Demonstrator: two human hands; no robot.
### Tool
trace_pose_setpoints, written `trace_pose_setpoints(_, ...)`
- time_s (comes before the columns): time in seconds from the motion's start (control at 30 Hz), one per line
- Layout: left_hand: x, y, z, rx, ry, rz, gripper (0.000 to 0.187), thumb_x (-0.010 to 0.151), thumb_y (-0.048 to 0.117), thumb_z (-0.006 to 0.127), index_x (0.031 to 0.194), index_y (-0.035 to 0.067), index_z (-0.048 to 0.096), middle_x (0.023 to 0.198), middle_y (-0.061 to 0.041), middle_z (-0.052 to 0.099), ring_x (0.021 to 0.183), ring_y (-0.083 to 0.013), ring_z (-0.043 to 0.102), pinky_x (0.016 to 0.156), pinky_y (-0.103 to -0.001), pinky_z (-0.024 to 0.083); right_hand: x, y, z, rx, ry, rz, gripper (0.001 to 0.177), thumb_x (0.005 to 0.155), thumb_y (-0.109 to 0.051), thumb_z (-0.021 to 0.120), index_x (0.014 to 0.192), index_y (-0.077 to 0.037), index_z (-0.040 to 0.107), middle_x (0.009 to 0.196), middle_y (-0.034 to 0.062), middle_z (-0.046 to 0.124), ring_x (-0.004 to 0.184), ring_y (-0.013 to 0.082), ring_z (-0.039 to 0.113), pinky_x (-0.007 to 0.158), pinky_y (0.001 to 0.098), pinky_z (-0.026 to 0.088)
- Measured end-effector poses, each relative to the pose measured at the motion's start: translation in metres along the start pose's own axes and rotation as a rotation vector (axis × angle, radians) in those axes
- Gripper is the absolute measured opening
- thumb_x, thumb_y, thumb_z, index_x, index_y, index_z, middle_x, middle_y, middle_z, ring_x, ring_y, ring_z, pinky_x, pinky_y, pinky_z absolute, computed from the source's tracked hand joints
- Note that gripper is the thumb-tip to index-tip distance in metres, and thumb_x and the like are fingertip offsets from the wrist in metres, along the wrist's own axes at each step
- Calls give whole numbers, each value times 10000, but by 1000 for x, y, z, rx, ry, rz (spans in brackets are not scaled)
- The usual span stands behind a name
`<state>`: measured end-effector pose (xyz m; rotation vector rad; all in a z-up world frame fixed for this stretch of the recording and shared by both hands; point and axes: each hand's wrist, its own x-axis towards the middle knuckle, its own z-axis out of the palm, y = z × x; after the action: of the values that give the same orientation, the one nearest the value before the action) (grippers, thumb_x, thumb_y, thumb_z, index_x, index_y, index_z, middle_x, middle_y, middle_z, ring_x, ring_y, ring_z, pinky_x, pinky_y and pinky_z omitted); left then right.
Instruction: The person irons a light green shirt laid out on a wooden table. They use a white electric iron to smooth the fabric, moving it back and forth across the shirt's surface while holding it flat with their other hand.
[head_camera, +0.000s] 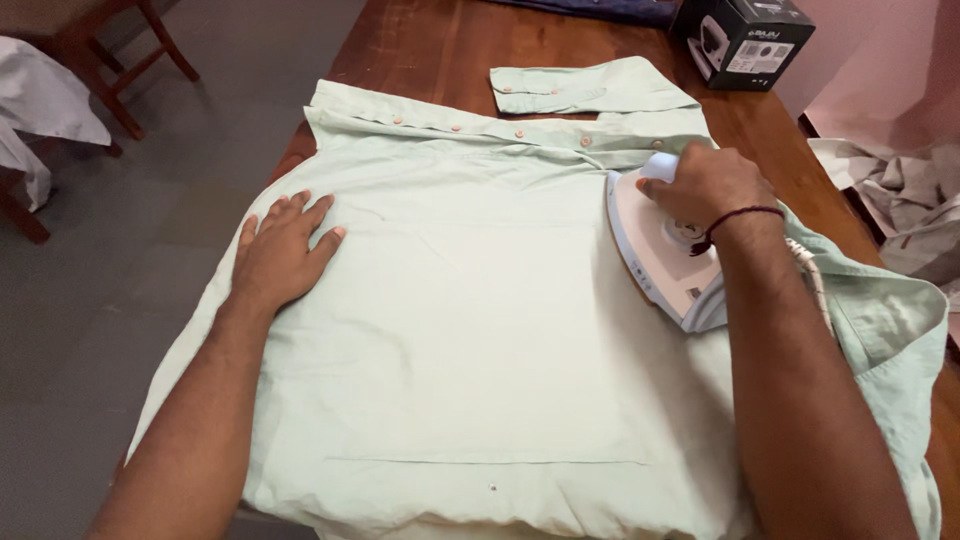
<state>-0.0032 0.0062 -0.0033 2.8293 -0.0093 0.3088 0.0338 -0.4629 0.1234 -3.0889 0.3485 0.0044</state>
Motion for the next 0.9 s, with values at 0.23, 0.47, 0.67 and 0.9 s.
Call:
trace_pose_setpoints(0.23, 2, 1, -1, 4, -24, -19, 612, 982, 559, 476, 1531, 286, 468, 1642, -57, 350, 1530, -266, 258, 1227, -550, 125, 13, 29, 4, 9, 4, 46, 736, 878, -633, 707, 1287, -21, 683, 1201, 272, 708, 1132, 414, 686, 967, 502, 541)
trace_pose_setpoints(0.47, 1, 3, -2, 9, -33, -23, 614, 981, 557, 471, 1532, 287, 461, 1646, -54, 343, 1535, -261, 249, 1232, -544, 120, 14, 33, 6, -4, 34, 20, 746, 873, -633, 709, 1280, -8, 689, 1188, 279, 714, 1127, 429, 692, 959, 501, 550)
trace_pose_setpoints(0.67, 2, 3, -1, 0, -33, -17, 618, 980, 552, 471, 1538, 288, 447, 1652, -55, 322, 1534, -258, 234, 1231, -537, 111, -9, 25, -3, -63, 27, -120, 687, 886, -617, 684, 1295, -65, 687, 1132, 276, 743, 1082, 428, 717, 951, 514, 548)
trace_pose_setpoints(0.9, 4, 5, -1, 1, -52, -37, 616, 988, 549, 458, 1544, 285, 439, 1656, -46, 315, 1537, -249, 234, 1236, -525, 113, -29, 16, -13, 31, -21, -510, 642, 787, -535, 770, 1272, -132, 648, 1028, 163, 762, 946, 321, 748, 825, 467, 584)
